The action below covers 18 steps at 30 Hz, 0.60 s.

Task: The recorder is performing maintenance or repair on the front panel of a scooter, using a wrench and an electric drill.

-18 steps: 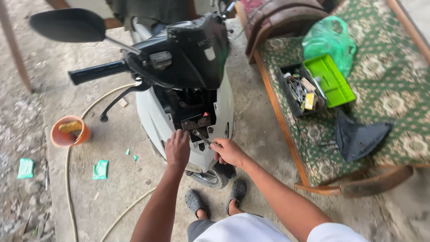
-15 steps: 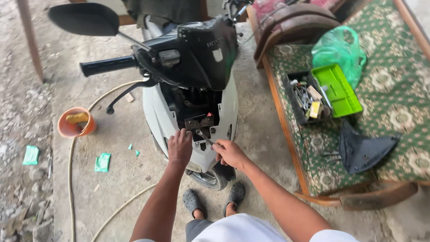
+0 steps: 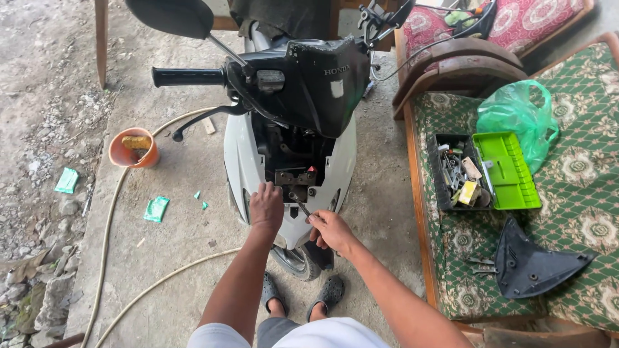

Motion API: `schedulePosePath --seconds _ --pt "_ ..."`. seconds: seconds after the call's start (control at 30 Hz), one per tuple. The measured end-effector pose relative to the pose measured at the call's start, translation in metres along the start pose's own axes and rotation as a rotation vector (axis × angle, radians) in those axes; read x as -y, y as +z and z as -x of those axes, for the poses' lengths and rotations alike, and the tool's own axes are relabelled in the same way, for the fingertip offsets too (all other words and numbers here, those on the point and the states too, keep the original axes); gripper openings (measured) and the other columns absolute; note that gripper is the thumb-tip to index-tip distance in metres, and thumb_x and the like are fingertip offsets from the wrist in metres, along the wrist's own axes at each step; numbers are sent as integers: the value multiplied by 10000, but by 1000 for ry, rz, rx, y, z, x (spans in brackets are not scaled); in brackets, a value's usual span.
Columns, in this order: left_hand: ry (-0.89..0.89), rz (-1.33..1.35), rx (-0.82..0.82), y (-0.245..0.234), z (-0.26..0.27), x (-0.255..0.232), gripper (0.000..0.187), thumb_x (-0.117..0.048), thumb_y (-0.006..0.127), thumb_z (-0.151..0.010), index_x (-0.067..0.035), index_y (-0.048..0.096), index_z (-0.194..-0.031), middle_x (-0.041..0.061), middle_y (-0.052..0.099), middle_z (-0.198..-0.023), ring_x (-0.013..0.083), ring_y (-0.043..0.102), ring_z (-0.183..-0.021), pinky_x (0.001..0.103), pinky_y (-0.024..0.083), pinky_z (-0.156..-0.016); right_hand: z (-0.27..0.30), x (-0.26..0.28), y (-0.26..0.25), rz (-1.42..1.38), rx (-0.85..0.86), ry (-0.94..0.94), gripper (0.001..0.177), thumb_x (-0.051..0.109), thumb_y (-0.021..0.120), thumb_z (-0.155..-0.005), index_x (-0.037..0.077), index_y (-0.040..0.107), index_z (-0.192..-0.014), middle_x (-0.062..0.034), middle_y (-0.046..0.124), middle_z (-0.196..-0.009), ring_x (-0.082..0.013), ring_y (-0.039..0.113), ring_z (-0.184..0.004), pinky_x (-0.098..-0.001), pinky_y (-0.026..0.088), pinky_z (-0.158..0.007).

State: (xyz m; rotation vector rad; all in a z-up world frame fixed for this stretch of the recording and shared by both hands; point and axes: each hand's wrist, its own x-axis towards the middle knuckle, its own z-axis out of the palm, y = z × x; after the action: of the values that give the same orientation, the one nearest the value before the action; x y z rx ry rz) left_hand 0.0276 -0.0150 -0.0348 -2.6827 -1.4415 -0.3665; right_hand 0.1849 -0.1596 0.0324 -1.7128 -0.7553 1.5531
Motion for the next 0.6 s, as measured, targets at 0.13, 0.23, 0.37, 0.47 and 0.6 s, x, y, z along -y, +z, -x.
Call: schedulePosePath --seconds 0.13,0.23,0.37,0.47,0.6 --pt "-13 6 26 2 -5 -1 72 -116 625 -819 -126 693 -840 32 628 -917 233 617 -982 384 512 -747 -6 -2 7 -61 10 -21 260 288 504 -1038 105 644 -1158 -35 647 -699 -110 565 -511 -279 461 -465" --pt "-8 6 43 -3 -4 2 76 -115 621 -826 -120 695 -842 35 631 -923 234 621 -1002 385 517 -750 -14 -9 14 -71 -1 -8 269 279 512 -1045 64 640 -1146 -29 672 -745 -101 594 -549 -276 507 -489" --pt "21 129 27 -44 -7 7 96 -99 623 -845 -107 689 -914 54 620 -961 256 605 -1008 401 503 -786 -15 3 28 -139 -5 -9 265 252 549 -1025 18 634 -1116 -65 693 -760 -143 618 -550 -311 532 -493" --pt "70 261 -86 -62 -8 21 206 -74 620 -833 -87 691 -1026 72 629 -1048 276 594 -1046 411 485 -799 -33 -6 43 -171 -15 -43 245 231 569 -1022 13 647 -1104 -85 727 -780 -146 629 -570 -303 535 -531" --pt "208 317 -32 -56 -15 44 366 -22 598 -811 -95 667 -1164 36 642 -1159 261 598 -1139 396 485 -896 -47 -6 63 -249 -85 6 195 183 620 -992 -1 672 -1031 -69 735 -822 -159 681 -621 -339 572 -553"
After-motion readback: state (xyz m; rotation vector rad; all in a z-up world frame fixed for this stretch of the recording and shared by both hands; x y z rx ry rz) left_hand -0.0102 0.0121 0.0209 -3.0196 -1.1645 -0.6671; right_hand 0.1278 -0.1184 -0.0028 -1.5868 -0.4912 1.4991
